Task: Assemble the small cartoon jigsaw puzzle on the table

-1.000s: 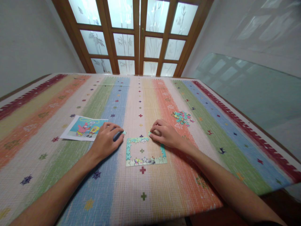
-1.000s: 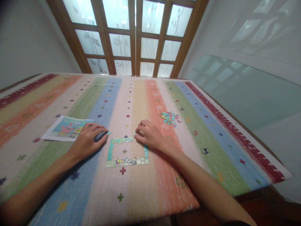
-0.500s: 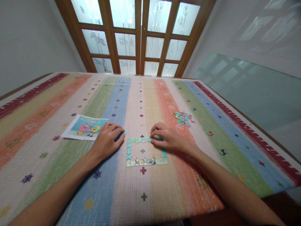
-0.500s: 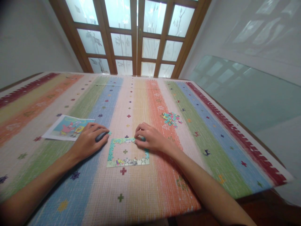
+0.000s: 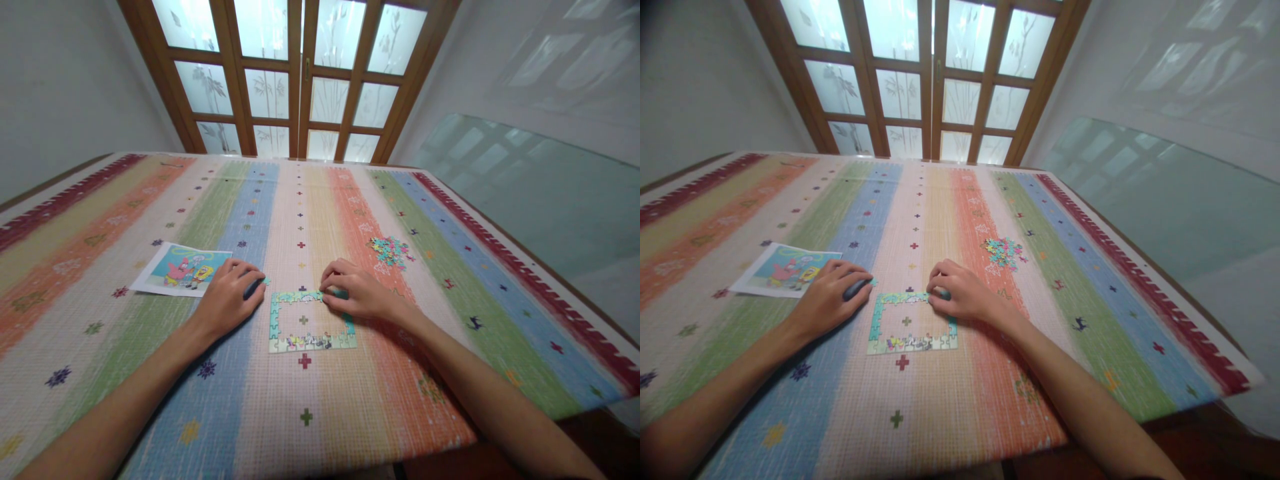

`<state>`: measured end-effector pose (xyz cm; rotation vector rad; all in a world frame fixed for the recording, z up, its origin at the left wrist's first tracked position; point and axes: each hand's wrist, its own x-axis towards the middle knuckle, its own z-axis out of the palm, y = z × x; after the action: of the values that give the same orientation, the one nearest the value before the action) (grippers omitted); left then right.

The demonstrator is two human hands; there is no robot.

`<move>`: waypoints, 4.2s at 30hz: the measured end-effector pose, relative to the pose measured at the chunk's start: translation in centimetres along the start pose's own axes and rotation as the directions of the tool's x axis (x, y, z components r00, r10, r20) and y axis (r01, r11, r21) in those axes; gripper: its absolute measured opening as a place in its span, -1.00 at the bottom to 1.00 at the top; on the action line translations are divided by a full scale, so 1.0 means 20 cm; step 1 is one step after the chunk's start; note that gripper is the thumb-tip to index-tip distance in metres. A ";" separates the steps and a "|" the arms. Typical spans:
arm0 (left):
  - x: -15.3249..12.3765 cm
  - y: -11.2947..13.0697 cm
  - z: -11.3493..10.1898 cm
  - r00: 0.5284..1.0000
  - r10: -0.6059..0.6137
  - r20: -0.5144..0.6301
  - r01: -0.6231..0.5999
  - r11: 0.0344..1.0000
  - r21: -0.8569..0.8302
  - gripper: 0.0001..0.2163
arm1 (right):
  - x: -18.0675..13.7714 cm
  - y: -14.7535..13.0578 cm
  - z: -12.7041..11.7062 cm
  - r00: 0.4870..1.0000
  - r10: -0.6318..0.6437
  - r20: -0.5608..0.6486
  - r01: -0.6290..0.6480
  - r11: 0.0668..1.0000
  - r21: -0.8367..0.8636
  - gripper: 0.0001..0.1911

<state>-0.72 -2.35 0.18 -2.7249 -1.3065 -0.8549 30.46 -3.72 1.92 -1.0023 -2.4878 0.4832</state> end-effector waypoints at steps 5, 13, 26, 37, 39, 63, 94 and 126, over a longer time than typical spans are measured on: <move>0.00 0.00 0.00 1.000 0.014 0.000 -0.014 1.000 0.009 -0.80 | 0.00 -0.01 0.00 1.000 0.009 -0.005 -0.009 1.000 0.009 -0.93; 0.00 0.00 0.00 1.000 0.000 0.005 0.000 1.000 -0.012 -0.81 | 0.00 -0.02 0.01 0.999 -0.024 -0.036 0.025 1.000 0.008 -0.91; 0.01 0.01 -0.02 1.000 -0.014 0.020 0.014 0.999 -0.031 -0.78 | 0.00 -0.02 0.01 1.000 -0.012 -0.014 0.012 1.000 -0.001 -0.93; 0.00 0.00 -0.01 0.998 -0.058 0.023 0.059 0.998 -0.011 -0.77 | 0.00 0.00 0.01 1.000 -0.009 -0.018 0.008 1.000 -0.022 -0.91; 0.00 0.00 -0.01 0.998 -0.057 0.029 0.057 0.998 -0.008 -0.77 | -0.01 0.00 0.01 1.000 -0.019 -0.022 0.019 1.000 -0.015 -0.92; 0.00 -0.01 0.00 0.997 -0.066 0.042 0.066 0.998 -0.014 -0.78 | 0.00 -0.01 0.01 1.000 0.000 0.006 0.000 1.000 0.005 -0.92; 0.01 0.00 -0.01 0.993 -0.102 0.059 0.104 0.993 -0.047 -0.79 | 0.00 0.00 0.00 0.998 0.049 0.042 -0.050 0.999 0.013 -0.87; 0.01 0.08 -0.03 0.997 0.074 -0.020 -0.076 0.984 -0.160 -0.83 | 0.00 0.04 0.00 0.991 0.091 -0.093 -0.099 0.992 -0.077 -0.92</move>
<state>0.26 -3.27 1.08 -2.8623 -1.1722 -1.0127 30.90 -3.13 1.54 -1.1528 -2.4058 0.3593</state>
